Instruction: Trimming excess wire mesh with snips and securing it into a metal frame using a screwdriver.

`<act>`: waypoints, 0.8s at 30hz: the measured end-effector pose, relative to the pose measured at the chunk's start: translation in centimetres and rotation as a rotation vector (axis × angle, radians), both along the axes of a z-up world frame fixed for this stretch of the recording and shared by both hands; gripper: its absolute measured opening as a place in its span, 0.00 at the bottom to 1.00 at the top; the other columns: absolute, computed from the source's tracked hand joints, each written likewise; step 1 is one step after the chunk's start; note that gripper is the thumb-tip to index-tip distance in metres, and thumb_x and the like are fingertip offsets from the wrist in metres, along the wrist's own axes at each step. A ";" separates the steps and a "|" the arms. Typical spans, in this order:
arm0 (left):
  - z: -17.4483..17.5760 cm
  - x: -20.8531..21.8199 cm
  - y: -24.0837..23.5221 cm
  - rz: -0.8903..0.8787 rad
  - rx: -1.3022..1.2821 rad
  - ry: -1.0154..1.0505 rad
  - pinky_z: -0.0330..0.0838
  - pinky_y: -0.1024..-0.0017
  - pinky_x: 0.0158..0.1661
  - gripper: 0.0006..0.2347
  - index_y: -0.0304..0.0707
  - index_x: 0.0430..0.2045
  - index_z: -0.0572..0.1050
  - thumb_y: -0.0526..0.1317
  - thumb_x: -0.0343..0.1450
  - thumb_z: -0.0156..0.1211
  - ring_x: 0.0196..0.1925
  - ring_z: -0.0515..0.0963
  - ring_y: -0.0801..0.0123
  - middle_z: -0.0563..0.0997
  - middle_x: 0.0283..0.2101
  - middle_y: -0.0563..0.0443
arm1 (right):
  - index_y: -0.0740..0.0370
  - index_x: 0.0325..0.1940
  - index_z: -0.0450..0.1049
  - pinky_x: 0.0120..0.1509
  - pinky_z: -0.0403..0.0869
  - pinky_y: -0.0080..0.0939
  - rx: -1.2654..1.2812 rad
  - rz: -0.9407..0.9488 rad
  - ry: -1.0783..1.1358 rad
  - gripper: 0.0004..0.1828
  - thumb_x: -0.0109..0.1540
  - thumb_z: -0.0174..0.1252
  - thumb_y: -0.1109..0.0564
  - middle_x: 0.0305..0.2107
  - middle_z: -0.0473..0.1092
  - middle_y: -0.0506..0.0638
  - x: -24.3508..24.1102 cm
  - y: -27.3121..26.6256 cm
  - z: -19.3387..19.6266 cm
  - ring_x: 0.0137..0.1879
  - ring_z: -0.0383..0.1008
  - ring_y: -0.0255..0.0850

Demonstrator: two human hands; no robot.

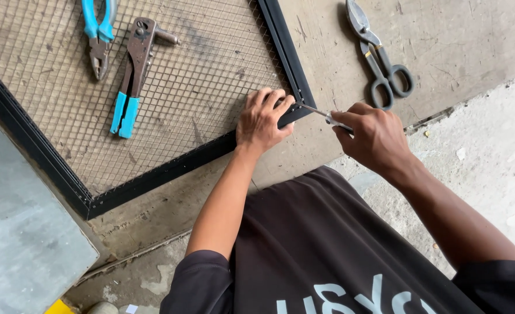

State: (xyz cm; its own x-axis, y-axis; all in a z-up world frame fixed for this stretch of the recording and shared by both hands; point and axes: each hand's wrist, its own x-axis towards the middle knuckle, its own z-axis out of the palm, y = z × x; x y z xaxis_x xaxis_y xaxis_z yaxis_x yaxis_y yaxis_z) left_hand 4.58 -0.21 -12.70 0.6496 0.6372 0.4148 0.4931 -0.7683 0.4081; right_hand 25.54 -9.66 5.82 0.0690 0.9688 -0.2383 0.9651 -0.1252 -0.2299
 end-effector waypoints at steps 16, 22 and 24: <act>-1.7 -0.2 -0.1 0.019 0.048 -0.167 0.71 0.61 0.54 0.14 0.51 0.35 0.83 0.52 0.61 0.68 0.49 0.77 0.65 0.80 0.42 0.59 | 0.43 0.45 0.84 0.30 0.78 0.52 0.036 0.030 0.014 0.12 0.58 0.63 0.54 0.35 0.79 0.46 -0.5 -0.3 -0.9 0.30 0.79 0.55; -1.1 -0.2 -0.1 0.026 0.035 -0.159 0.72 0.62 0.53 0.13 0.51 0.35 0.83 0.52 0.62 0.68 0.49 0.77 0.65 0.80 0.41 0.59 | 0.45 0.47 0.84 0.28 0.78 0.49 0.029 0.080 -0.019 0.14 0.60 0.61 0.57 0.36 0.78 0.49 -1.2 -0.7 -0.7 0.27 0.80 0.52; -1.2 -0.2 0.0 0.024 0.040 -0.154 0.72 0.61 0.53 0.14 0.51 0.36 0.83 0.52 0.61 0.68 0.49 0.77 0.65 0.80 0.42 0.59 | 0.46 0.47 0.84 0.26 0.77 0.50 0.044 0.085 -0.038 0.13 0.60 0.60 0.56 0.36 0.78 0.49 -1.0 -1.4 -1.4 0.26 0.79 0.53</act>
